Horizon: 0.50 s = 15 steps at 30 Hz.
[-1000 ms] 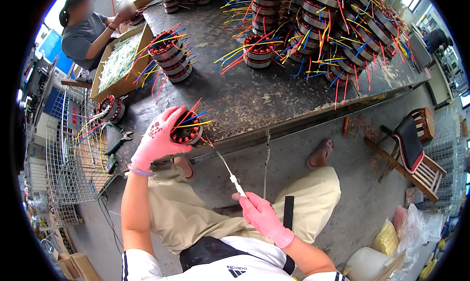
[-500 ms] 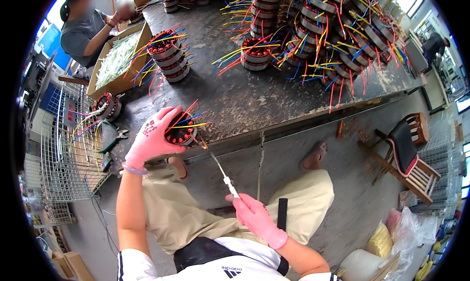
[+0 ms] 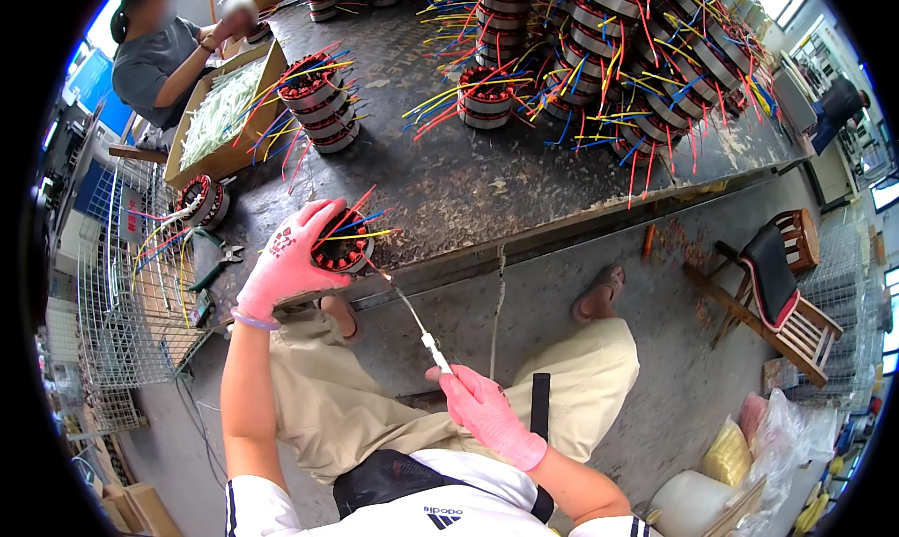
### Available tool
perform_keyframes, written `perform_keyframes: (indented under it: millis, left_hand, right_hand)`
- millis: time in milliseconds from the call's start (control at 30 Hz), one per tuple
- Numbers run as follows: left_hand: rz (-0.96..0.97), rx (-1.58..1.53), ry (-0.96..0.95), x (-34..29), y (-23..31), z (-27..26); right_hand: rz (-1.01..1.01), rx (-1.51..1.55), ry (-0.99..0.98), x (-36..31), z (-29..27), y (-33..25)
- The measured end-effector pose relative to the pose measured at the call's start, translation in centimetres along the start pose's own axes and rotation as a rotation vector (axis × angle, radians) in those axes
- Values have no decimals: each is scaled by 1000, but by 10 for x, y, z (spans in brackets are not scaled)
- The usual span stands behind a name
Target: The person uses a lighter to heat the ends of wires on several copper coils to strip or seal the insulation, handling one coil at a time before setting it on a workbench.
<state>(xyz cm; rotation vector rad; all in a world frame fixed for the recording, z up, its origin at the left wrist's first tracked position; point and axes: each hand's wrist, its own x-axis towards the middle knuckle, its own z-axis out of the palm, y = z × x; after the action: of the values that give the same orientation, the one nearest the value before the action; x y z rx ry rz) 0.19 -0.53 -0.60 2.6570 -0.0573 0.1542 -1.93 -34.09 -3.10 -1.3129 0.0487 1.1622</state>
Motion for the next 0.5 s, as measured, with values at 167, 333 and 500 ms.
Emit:
perform_keyframes:
  millis: [167,333,500]
  left_hand:
    - [-13,-5,-5,0,0,0]
    - [-32,19,-19,0,-1,1]
    - [-42,24,-28,0,0,1]
  right_hand:
    - [4,-30,18,2,-1,2]
    - [-14,-9,9,2,0,2]
    - [-9,-25,17,1,0,0]
